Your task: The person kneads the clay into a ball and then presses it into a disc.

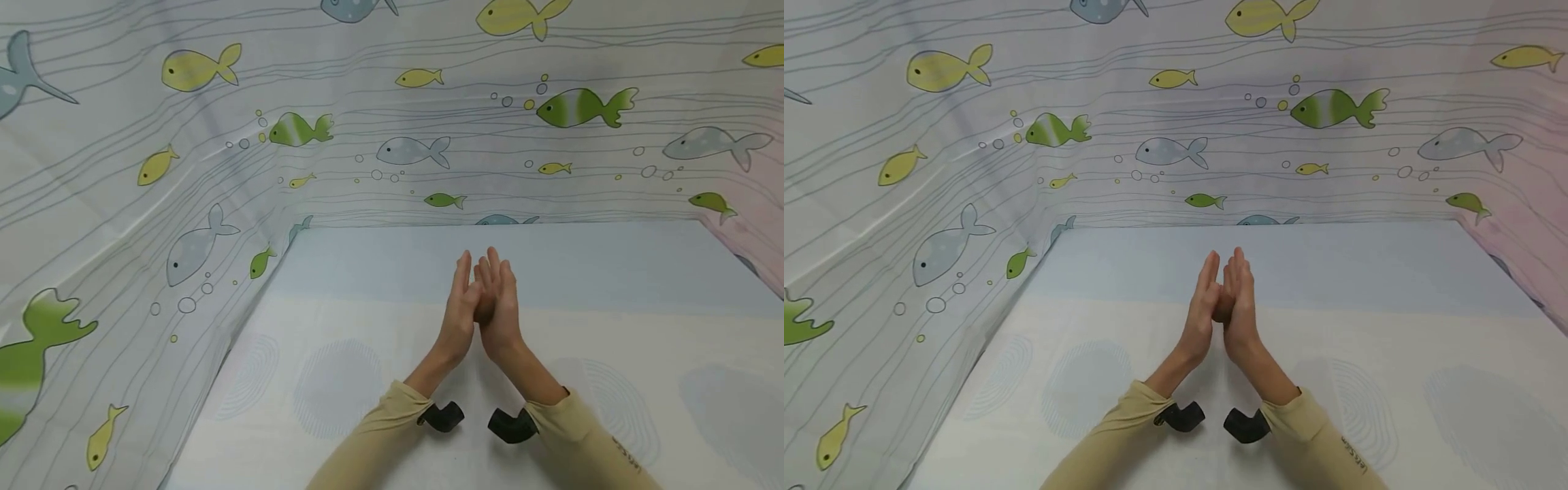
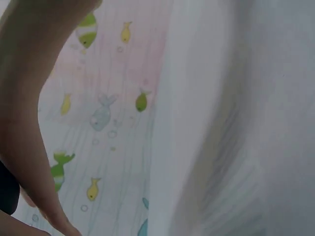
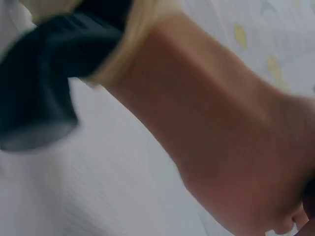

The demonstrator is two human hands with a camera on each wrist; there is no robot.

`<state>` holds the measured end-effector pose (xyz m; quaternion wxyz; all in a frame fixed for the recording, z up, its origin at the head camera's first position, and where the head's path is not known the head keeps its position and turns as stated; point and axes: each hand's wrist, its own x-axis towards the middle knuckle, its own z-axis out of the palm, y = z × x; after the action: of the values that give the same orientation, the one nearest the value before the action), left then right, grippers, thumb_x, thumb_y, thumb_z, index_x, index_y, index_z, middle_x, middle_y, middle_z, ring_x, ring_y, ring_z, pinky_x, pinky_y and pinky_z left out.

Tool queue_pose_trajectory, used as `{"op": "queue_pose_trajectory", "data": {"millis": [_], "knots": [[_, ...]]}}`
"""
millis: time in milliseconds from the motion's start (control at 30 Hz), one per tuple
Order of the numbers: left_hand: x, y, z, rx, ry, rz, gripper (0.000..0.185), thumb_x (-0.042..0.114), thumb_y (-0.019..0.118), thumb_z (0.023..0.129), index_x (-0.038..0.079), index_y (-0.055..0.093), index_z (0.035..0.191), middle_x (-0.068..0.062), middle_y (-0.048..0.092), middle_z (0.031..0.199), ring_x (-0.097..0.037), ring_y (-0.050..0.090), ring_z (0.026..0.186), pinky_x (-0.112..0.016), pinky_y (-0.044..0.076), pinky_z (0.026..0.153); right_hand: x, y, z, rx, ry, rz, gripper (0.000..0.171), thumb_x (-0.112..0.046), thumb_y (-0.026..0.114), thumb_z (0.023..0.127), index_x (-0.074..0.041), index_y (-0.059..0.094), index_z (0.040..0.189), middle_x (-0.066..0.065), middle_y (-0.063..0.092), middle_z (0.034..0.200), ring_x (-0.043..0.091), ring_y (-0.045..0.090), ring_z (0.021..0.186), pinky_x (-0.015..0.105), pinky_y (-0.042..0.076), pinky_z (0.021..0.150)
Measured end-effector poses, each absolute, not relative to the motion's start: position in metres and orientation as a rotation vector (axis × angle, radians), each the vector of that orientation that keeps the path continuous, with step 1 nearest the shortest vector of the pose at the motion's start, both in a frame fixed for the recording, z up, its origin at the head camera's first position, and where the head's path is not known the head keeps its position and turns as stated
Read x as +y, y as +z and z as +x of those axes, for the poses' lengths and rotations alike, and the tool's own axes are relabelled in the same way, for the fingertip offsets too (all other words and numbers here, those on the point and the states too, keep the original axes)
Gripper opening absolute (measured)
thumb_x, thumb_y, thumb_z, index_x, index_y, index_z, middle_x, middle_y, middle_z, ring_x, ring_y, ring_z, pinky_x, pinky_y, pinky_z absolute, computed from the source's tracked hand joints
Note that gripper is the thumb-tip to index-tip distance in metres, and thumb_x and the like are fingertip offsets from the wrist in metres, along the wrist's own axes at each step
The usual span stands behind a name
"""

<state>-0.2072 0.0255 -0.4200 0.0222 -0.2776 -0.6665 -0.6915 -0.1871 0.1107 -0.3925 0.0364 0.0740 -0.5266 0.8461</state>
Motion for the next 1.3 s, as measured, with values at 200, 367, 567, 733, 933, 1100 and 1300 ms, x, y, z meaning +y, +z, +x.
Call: {"op": "queue_pose_trajectory", "data": {"millis": [200,367,567,733,933,1100,1300], "knots": [[0.039,-0.419,-0.194,-2.089,-2.158,-0.957,0.076,0.059,0.027,0.101,0.019,0.002,0.160,0.004,0.001,0.166,-0.011,0.003,0.152,-0.044,0.016,0.121,0.134,-0.390,-0.199,-1.540,2.613,0.153,0.071,-0.062,0.020,0.101,-0.030,-0.004,0.160,-0.004,-0.008,0.167,0.015,-0.005,0.153,0.041,0.000,0.123],[0.042,-0.412,-0.188,-2.105,-2.109,-1.019,0.080,0.065,0.026,0.099,0.020,0.001,0.160,0.005,-0.003,0.166,-0.012,0.001,0.152,-0.047,0.019,0.120,0.141,-0.387,-0.204,-1.501,2.594,0.200,0.074,-0.061,0.021,0.101,-0.027,-0.007,0.160,-0.002,-0.010,0.166,0.017,-0.008,0.153,0.042,-0.004,0.122],[0.037,-0.402,-0.186,-2.111,-2.049,-1.014,0.082,0.067,0.025,0.098,0.019,0.002,0.161,0.005,-0.002,0.166,-0.012,-0.005,0.152,-0.052,0.013,0.120,0.139,-0.391,-0.206,-1.507,2.596,0.188,0.073,-0.060,0.022,0.101,-0.028,-0.005,0.160,-0.002,-0.009,0.167,0.017,-0.008,0.153,0.044,-0.005,0.122],[0.032,-0.395,-0.189,-2.059,-2.027,-0.969,0.081,0.063,0.027,0.100,0.014,0.006,0.160,0.005,0.003,0.166,-0.015,-0.004,0.153,-0.046,0.012,0.122,0.130,-0.395,-0.202,-1.537,2.614,0.191,0.071,-0.060,0.023,0.101,-0.028,-0.002,0.160,-0.004,-0.006,0.167,0.015,-0.005,0.153,0.043,-0.001,0.123],[0.023,-0.394,-0.199,-2.007,-1.987,-0.877,0.078,0.059,0.027,0.101,0.010,0.011,0.160,0.002,0.008,0.166,-0.015,-0.001,0.153,-0.046,0.008,0.122,0.108,-0.400,-0.190,-1.639,2.572,0.308,0.070,-0.055,0.020,0.103,-0.022,0.000,0.161,-0.003,0.000,0.167,0.016,-0.001,0.153,0.045,0.002,0.123],[0.012,-0.394,-0.210,-1.938,-1.983,-0.759,0.066,0.044,0.029,0.104,0.008,0.017,0.159,-0.001,0.016,0.165,-0.017,0.007,0.153,-0.042,0.008,0.123,0.091,-0.403,-0.180,-1.679,2.574,0.375,0.068,-0.052,0.015,0.105,-0.015,-0.001,0.161,0.005,0.010,0.167,0.021,0.007,0.153,0.050,0.008,0.121],[0.001,-0.391,-0.218,-1.921,-2.001,-0.676,0.064,0.038,0.028,0.103,0.008,0.017,0.159,-0.001,0.017,0.165,-0.012,0.011,0.151,-0.042,0.010,0.122,0.082,-0.400,-0.173,-1.671,2.613,0.419,0.068,-0.051,0.014,0.105,-0.017,-0.006,0.160,0.009,0.011,0.166,0.024,0.011,0.152,0.053,0.011,0.121]]}}
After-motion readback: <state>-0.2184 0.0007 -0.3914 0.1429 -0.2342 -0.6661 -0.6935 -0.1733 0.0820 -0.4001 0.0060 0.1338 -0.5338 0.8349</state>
